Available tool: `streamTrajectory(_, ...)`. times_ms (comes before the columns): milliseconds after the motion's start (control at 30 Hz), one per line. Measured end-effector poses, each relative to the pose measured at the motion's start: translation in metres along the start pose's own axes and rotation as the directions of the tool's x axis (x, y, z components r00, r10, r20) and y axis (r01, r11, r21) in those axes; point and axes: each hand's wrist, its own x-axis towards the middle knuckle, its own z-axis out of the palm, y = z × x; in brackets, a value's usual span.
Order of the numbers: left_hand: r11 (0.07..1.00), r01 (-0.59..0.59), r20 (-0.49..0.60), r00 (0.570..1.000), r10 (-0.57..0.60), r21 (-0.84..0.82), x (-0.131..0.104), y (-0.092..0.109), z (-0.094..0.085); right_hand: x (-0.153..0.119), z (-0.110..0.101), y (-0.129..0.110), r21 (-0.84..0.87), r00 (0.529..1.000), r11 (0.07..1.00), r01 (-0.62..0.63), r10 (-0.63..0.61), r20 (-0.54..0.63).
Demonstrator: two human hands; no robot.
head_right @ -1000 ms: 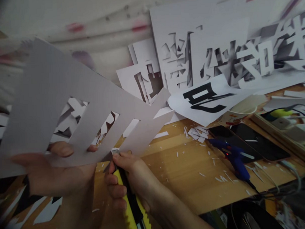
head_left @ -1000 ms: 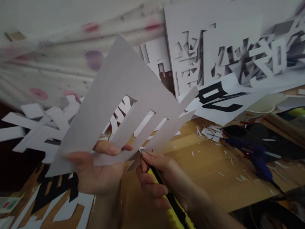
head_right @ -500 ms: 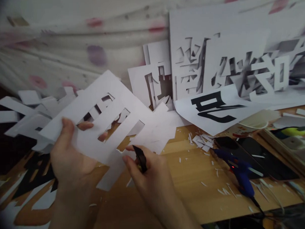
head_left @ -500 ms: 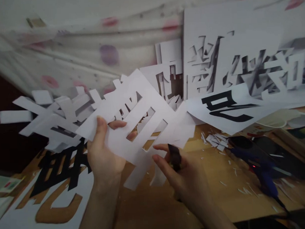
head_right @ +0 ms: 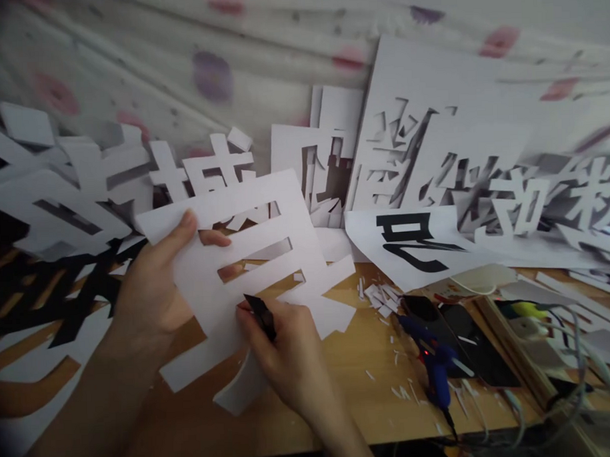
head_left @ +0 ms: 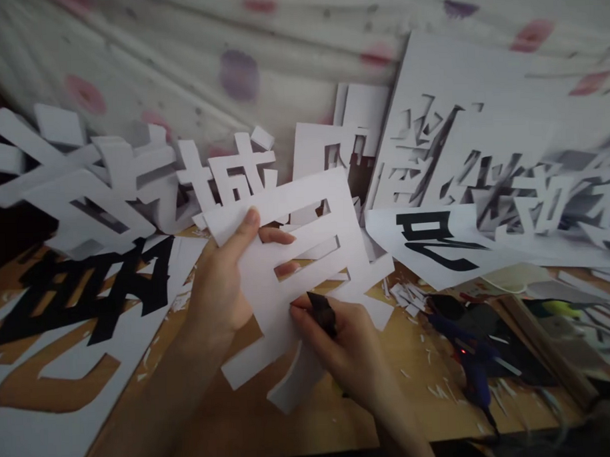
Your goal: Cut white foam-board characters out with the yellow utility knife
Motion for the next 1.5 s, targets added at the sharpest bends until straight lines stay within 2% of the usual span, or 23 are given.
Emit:
streamTrajectory(133, 1.000, 0.015, 0.025, 1.000, -0.016, 0.009, 0.003, -0.004, 0.001, 0.002, 0.001, 0.003, -0.038, 1.000, 0.999, -0.004, 0.004, -0.004)
streamTrajectory(300, 1.000, -0.014, 0.070, 0.997, 0.013, 0.018, 0.006, -0.009, -0.003, 0.003, 0.002, 0.007, -0.199, 0.996, 0.979, 0.036, -0.052, -0.076)
streamTrajectory(567, 1.000, 0.013, 0.092, 0.996, -0.014, 0.001, 0.009, -0.008, -0.005, 0.011, 0.003, 0.015, -0.076, 1.000, 0.997, 0.009, -0.009, 0.001)
streamTrajectory(733, 1.000, 0.022, 0.096, 0.995, -0.022, -0.009, 0.007, -0.006, -0.003, 0.013, 0.003, 0.014, -0.087, 0.997, 0.993, 0.078, -0.078, 0.004)
streamTrajectory(1033, 0.998, 0.061, 0.095, 0.994, -0.058, -0.026, 0.011, -0.008, -0.004, 0.010, 0.010, 0.016, -0.369, 0.966, 0.913, 0.175, -0.232, -0.116)
streamTrajectory(1200, 0.999, 0.053, 0.091, 0.994, -0.053, -0.004, 0.013, -0.011, -0.005, 0.008, 0.015, 0.014, -0.434, 0.975, 0.898, 0.078, -0.159, -0.153)
streamTrajectory(1367, 0.999, 0.034, 0.078, 0.996, -0.035, 0.018, 0.013, -0.013, -0.005, 0.011, 0.023, 0.015, -0.375, 0.973, 0.927, 0.021, -0.106, -0.206)
streamTrajectory(1500, 0.998, 0.021, 0.079, 0.997, -0.026, 0.060, 0.011, -0.015, -0.002, 0.019, 0.023, 0.023, -0.333, 0.954, 0.940, -0.071, -0.034, -0.299)
